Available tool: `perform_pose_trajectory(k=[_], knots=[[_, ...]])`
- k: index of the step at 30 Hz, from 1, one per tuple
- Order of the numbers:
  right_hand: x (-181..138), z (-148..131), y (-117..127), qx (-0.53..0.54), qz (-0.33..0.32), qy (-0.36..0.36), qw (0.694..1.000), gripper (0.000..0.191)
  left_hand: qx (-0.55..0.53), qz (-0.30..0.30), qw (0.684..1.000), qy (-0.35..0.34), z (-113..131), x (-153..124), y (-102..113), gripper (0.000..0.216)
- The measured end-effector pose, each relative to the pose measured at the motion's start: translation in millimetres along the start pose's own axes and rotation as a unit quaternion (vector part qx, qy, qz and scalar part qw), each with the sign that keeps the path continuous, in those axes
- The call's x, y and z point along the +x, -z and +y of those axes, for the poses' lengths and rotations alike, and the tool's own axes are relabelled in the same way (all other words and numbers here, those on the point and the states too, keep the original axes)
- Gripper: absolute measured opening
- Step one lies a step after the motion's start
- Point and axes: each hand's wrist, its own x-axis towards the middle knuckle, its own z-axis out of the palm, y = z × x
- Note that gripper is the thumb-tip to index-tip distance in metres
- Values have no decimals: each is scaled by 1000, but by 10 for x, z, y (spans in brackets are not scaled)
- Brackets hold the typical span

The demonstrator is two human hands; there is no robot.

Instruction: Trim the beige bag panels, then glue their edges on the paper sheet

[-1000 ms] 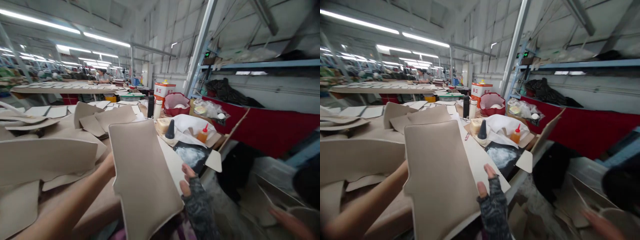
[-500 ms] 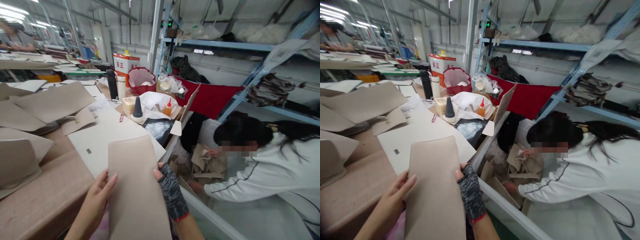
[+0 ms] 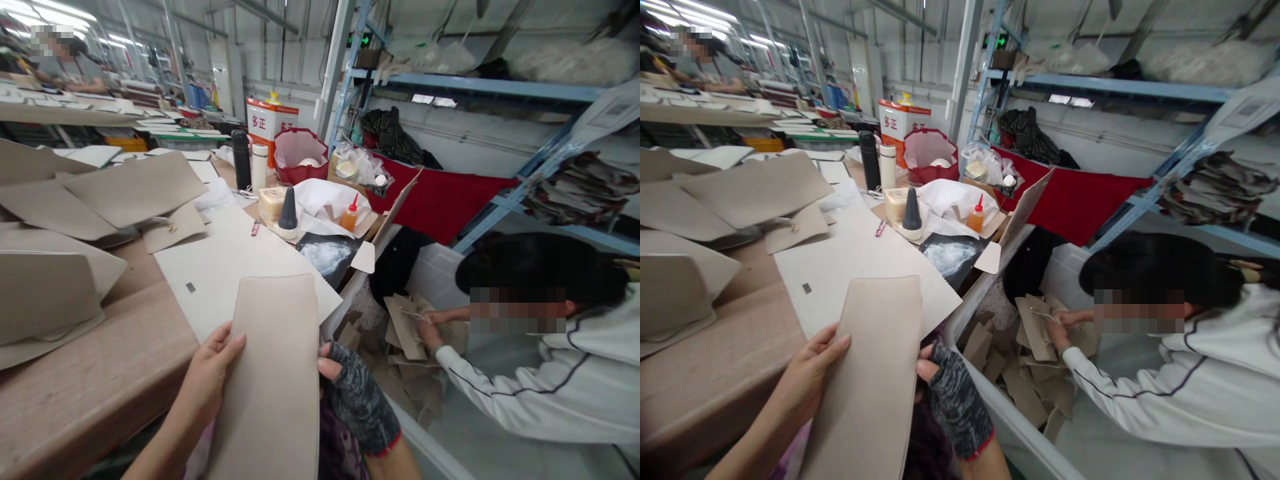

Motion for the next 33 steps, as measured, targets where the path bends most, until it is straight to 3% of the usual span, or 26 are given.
perform_pose_trajectory(k=[2, 4, 6, 8, 10, 13, 16, 24, 26, 31, 33], knots=[[-7, -70, -45, 9, -34, -26, 999, 22, 56, 4, 998, -38, -38, 34, 26, 50], [-6, -128, -90, -8, -58, -36, 998, 22, 163, 56, 975, -143, -63, 39, 38, 49], [5, -171, -135, -36, -63, -32, 997, 22, 291, 140, 898, -298, -60, -21, 17, 44], [25, -206, -181, -81, -54, -14, 995, 19, 392, 151, 816, -397, -32, -151, -55, 27], [50, -240, -230, -141, -58, 13, 988, 15, 461, 60, 808, -362, 4, -315, -171, 21], [87, -282, -293, -213, -79, 33, 973, 9, 506, -61, 836, -204, 31, -489, -358, 31], [111, -292, -317, -228, -88, 20, 970, 9, 496, -66, 854, -139, 19, -496, -438, 38], [111, -225, -345, -249, -103, 8, 963, 10, 394, -156, 903, -66, 77, -441, -316, 34], [99, -201, -355, -253, -105, 24, 962, 11, 423, -145, 892, -60, 121, -497, -328, 30], [72, -160, -384, -295, -93, 55, 949, 11, 559, -115, 816, -89, 200, -633, -409, 23], [70, -149, -406, -294, -89, 61, 950, 12, 578, -114, 802, -102, 198, -643, -423, 23]])
